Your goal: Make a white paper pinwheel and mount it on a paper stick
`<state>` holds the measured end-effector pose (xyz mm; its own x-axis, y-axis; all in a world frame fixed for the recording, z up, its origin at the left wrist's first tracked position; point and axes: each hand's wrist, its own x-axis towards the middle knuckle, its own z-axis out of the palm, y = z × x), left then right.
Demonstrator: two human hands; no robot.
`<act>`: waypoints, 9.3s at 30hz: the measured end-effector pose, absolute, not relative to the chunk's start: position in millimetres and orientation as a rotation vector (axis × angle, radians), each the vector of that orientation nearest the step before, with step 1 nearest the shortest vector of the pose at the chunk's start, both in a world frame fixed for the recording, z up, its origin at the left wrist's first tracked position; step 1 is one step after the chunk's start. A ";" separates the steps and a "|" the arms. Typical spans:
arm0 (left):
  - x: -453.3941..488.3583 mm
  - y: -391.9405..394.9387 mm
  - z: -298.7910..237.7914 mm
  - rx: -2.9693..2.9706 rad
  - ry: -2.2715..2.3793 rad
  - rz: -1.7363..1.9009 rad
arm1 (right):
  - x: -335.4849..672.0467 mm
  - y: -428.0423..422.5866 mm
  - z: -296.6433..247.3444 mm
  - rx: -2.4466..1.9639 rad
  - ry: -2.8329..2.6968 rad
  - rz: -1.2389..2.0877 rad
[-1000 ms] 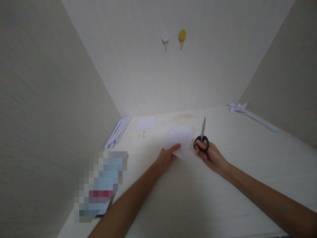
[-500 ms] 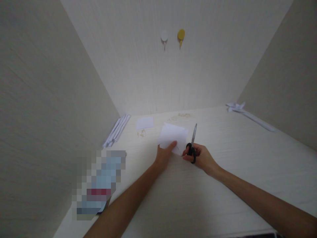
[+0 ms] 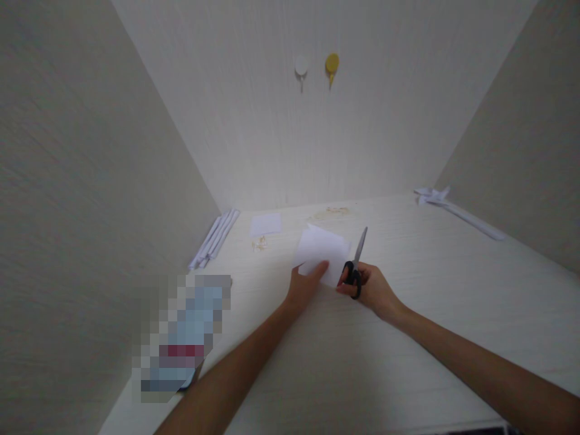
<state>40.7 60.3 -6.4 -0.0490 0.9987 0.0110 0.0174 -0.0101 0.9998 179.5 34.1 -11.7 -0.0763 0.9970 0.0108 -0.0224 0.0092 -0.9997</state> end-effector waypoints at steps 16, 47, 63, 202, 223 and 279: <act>41.2 56.4 -3.6 1.262 1.253 1.226 | 180.5 33.8 -16.2 -1.202 -1.274 1.133; 39.7 60.1 -7.2 1.440 1.161 1.150 | 180.9 34.7 -16.2 -1.211 -1.287 1.086; 40.2 63.8 -8.9 1.274 1.197 1.209 | 180.8 29.3 -11.7 -1.240 -1.300 1.046; 33.1 82.5 -4.7 0.366 0.791 1.428 | 243.7 60.5 -13.6 -1.737 -1.854 0.332; 33.9 81.5 -4.2 0.368 0.761 1.399 | 252.0 64.4 -16.4 -1.771 -1.849 0.400; 33.5 76.1 -12.6 0.459 0.681 1.381 | 219.0 221.4 -21.2 -1.646 -2.038 0.243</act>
<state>33.5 76.1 -12.6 0.0482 0.9844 -0.1690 -0.7335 0.1497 0.6629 219.0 221.4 -21.2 -0.1395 0.9526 0.2703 0.8625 0.2510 -0.4394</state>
